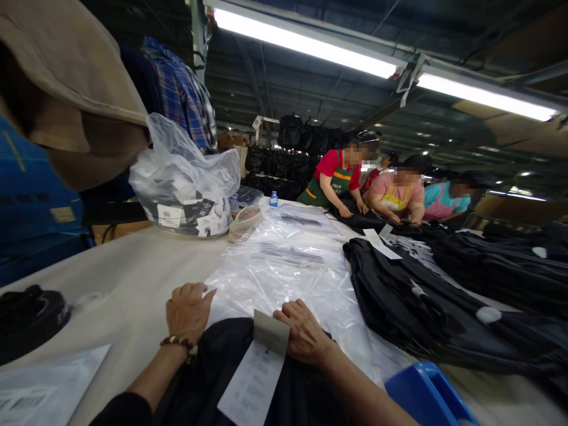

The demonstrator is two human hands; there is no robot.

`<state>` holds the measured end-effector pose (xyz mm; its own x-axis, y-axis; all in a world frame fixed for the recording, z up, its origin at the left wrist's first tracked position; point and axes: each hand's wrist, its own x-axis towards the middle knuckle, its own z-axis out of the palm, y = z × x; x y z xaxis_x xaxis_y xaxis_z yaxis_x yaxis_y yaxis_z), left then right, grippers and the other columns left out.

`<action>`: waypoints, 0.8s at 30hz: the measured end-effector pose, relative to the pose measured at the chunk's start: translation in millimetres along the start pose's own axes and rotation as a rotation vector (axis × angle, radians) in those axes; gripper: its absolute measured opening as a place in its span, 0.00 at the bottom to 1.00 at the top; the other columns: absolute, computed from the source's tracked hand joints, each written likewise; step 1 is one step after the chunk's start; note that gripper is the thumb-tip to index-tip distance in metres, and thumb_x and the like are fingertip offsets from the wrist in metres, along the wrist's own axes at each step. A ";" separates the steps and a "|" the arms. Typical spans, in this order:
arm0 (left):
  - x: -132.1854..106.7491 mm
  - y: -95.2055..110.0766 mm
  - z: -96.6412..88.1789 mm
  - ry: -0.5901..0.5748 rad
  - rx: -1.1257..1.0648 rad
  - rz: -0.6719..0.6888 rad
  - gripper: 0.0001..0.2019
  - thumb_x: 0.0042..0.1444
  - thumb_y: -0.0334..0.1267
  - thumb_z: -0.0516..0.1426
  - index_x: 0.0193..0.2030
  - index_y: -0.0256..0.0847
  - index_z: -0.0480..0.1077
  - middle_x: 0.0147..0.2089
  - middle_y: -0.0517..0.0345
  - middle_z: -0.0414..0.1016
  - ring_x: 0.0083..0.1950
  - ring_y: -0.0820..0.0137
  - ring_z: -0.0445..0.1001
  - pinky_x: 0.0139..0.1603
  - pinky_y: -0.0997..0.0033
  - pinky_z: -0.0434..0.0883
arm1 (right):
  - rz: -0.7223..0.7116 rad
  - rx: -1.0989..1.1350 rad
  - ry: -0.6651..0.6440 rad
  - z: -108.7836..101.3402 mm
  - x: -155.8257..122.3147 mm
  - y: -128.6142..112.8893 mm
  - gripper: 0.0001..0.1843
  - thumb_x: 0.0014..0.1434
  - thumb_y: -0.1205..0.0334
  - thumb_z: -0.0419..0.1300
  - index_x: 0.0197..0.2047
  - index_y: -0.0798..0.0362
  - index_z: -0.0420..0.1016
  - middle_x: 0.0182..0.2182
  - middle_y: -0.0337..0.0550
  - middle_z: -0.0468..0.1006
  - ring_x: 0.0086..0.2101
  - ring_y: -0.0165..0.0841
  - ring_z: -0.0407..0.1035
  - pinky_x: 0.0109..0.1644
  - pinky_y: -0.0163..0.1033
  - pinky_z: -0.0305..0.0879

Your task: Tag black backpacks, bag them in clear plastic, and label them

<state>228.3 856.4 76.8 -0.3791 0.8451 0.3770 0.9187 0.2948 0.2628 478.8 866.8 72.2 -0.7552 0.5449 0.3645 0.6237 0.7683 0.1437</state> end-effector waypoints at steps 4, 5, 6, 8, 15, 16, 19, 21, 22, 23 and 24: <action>-1.9 -18.5 1.6 -0.215 0.082 0.129 0.11 0.60 0.38 0.46 0.32 0.37 0.66 0.35 0.50 0.71 0.41 0.60 0.69 0.39 0.66 0.62 | 0.083 -0.071 0.033 0.4 -12.8 1.8 0.06 0.53 0.69 0.52 0.35 0.51 0.66 0.29 0.40 0.67 0.30 0.34 0.58 0.37 0.38 0.51; -3.9 -21.9 1.7 -0.233 0.103 0.135 0.11 0.60 0.36 0.45 0.33 0.37 0.65 0.35 0.51 0.71 0.38 0.62 0.70 0.37 0.67 0.62 | 0.130 -0.097 0.050 1.1 -17.0 3.7 0.09 0.53 0.72 0.51 0.36 0.52 0.67 0.29 0.41 0.67 0.30 0.35 0.58 0.37 0.39 0.50; -6.1 -24.9 1.7 -0.251 0.121 0.137 0.11 0.60 0.35 0.44 0.35 0.37 0.65 0.36 0.51 0.71 0.37 0.63 0.70 0.36 0.67 0.61 | 0.187 -0.124 0.066 1.8 -21.5 6.2 0.11 0.52 0.75 0.50 0.37 0.53 0.67 0.29 0.42 0.67 0.31 0.35 0.57 0.36 0.39 0.50; -10.1 -29.5 1.3 -0.281 0.149 0.154 0.12 0.61 0.34 0.41 0.37 0.37 0.64 0.36 0.51 0.71 0.37 0.63 0.70 0.35 0.68 0.61 | 0.308 -0.170 0.091 2.8 -31.0 12.6 0.14 0.51 0.77 0.48 0.38 0.54 0.68 0.30 0.44 0.68 0.31 0.37 0.57 0.36 0.41 0.50; -13.6 -49.6 2.2 -0.344 0.151 0.191 0.13 0.58 0.28 0.40 0.37 0.37 0.65 0.36 0.48 0.71 0.40 0.61 0.71 0.37 0.66 0.61 | 0.683 -0.217 0.050 -5.8 -74.9 46.0 0.22 0.50 0.79 0.47 0.47 0.57 0.69 0.42 0.53 0.70 0.40 0.43 0.62 0.37 0.43 0.54; -13.8 -54.6 2.2 -0.351 0.138 0.171 0.13 0.57 0.27 0.40 0.37 0.37 0.64 0.36 0.48 0.71 0.39 0.61 0.71 0.36 0.66 0.61 | 0.738 -0.210 0.040 -7.1 -84.2 50.7 0.23 0.51 0.79 0.46 0.48 0.58 0.68 0.43 0.55 0.70 0.40 0.43 0.63 0.36 0.43 0.55; -15.1 -69.0 1.4 -0.360 0.066 0.083 0.10 0.56 0.29 0.42 0.33 0.39 0.63 0.33 0.50 0.70 0.34 0.61 0.70 0.31 0.66 0.59 | 0.888 -0.148 0.010 -6.7 -113.3 60.9 0.20 0.54 0.75 0.45 0.47 0.60 0.69 0.40 0.56 0.71 0.36 0.42 0.66 0.33 0.42 0.58; -15.7 -75.5 0.9 -0.355 -0.017 0.017 0.08 0.55 0.32 0.44 0.29 0.41 0.61 0.28 0.54 0.68 0.31 0.62 0.69 0.30 0.67 0.58 | 0.948 -0.071 -0.003 -3.1 -129.1 62.7 0.18 0.56 0.71 0.44 0.44 0.59 0.71 0.38 0.53 0.73 0.34 0.39 0.69 0.34 0.41 0.61; -15.8 -77.6 0.9 -0.350 -0.070 -0.022 0.06 0.55 0.33 0.46 0.28 0.41 0.60 0.26 0.57 0.67 0.30 0.63 0.68 0.29 0.67 0.58 | 0.970 -0.029 -0.003 -0.9 -135.0 62.1 0.17 0.57 0.69 0.44 0.43 0.57 0.71 0.38 0.51 0.74 0.34 0.38 0.70 0.36 0.40 0.62; -15.7 -79.1 1.2 -0.342 -0.128 -0.069 0.06 0.53 0.34 0.48 0.26 0.42 0.59 0.24 0.58 0.66 0.29 0.63 0.68 0.29 0.67 0.58 | 0.990 0.012 0.002 1.2 -139.4 60.6 0.17 0.57 0.66 0.44 0.42 0.57 0.71 0.38 0.50 0.75 0.35 0.38 0.70 0.38 0.40 0.63; -15.5 -80.1 1.6 -0.334 -0.193 -0.126 0.06 0.52 0.35 0.50 0.24 0.42 0.58 0.22 0.59 0.65 0.29 0.63 0.68 0.29 0.68 0.59 | 1.010 0.053 0.009 2.9 -142.6 58.3 0.17 0.57 0.64 0.44 0.42 0.56 0.71 0.38 0.50 0.76 0.37 0.37 0.71 0.39 0.39 0.64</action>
<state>160.8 820.4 48.5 -0.4011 0.9155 0.0298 0.8174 0.3431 0.4629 622.3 834.8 25.9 0.1226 0.9461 0.2998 0.9602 -0.0367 -0.2769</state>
